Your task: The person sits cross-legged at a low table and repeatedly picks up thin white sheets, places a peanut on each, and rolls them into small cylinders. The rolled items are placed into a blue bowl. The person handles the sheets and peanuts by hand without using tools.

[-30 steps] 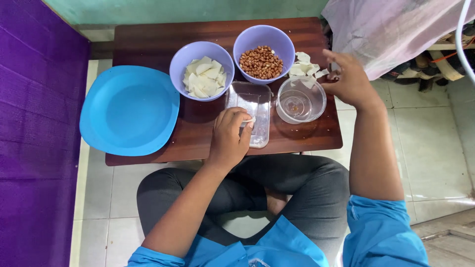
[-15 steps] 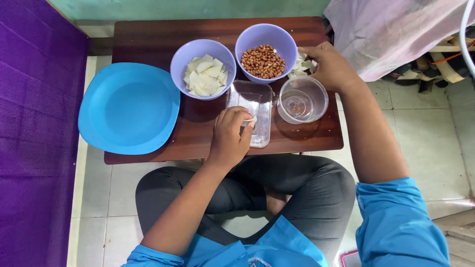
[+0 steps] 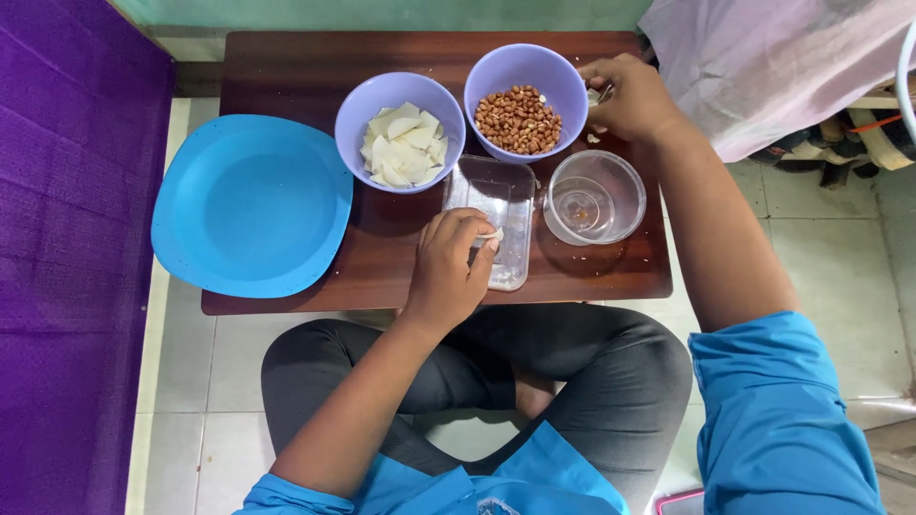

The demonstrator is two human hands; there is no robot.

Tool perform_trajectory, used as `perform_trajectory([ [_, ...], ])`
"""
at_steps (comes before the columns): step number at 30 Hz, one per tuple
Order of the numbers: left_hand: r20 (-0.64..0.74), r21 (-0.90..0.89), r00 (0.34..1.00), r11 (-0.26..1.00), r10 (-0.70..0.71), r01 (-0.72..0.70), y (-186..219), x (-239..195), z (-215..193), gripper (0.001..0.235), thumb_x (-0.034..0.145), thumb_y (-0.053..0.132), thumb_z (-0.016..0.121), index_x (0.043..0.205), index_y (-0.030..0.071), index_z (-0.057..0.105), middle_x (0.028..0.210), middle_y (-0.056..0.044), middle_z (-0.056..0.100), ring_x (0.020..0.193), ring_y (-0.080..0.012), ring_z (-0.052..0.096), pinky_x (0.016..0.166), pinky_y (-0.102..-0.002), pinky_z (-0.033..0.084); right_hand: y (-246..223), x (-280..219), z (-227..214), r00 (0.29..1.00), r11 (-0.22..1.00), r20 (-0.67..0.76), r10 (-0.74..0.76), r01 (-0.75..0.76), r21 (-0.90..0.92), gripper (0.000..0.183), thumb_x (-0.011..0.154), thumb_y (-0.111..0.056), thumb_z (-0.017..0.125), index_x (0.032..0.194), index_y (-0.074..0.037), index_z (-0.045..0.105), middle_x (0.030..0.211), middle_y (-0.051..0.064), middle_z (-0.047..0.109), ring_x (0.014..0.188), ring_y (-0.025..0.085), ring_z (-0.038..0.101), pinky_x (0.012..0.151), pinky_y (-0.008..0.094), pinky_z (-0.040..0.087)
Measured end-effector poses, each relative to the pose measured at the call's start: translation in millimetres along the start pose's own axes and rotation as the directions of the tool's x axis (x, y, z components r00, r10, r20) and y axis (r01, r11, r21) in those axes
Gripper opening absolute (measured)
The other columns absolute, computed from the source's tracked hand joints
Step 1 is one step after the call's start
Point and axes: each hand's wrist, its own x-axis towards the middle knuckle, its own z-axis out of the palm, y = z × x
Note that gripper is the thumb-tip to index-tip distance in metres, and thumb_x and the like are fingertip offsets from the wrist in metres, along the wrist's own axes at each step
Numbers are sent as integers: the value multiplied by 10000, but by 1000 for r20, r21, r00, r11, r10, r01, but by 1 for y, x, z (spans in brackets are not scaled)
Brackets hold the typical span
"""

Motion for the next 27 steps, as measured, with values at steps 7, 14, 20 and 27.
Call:
perform_trajectory([
  [7, 13, 6, 1000, 1000, -13, 13, 0, 1, -1, 192, 886, 79, 648, 1073, 49, 614, 1198, -109, 635, 1092, -304, 586, 1006, -422, 417, -13, 18, -9, 995, 996, 80, -53, 59, -68, 426, 804, -18, 792, 1225, -76, 775, 1103, 144, 680, 892, 316, 654, 821, 431, 545],
  [14, 10, -10, 1000, 1000, -11, 11, -1, 1, -2, 189, 893, 88, 644, 1075, 46, 616, 1190, -113, 640, 1071, -306, 591, 996, -415, 423, -40, -17, -49, 962, 935, 196, 188, -236, 264, 415, 840, 42, 787, 1209, -95, 653, 1027, 57, 654, 737, 134, 559, 609, 279, 496],
  [20, -2, -14, 1000, 1000, -2, 2, -1, 1, 0, 200, 880, 65, 650, 1076, 42, 618, 1186, -118, 642, 1067, -305, 598, 988, -414, 432, -31, -31, -38, 915, 939, 354, 196, -279, 200, 147, 878, 33, 788, 990, -63, 796, 837, 30, 729, 703, 95, 608, 694, 243, 504],
  [27, -9, 26, 1000, 1000, -1, 1, 1, 0, 1, 220, 863, 57, 659, 1078, 57, 618, 1173, -98, 649, 1058, -299, 601, 991, -410, 426, -23, -29, -18, 982, 901, 146, 118, -168, 400, 133, 856, 22, 825, 938, -31, 735, 885, 36, 705, 773, 100, 623, 732, 238, 534],
])
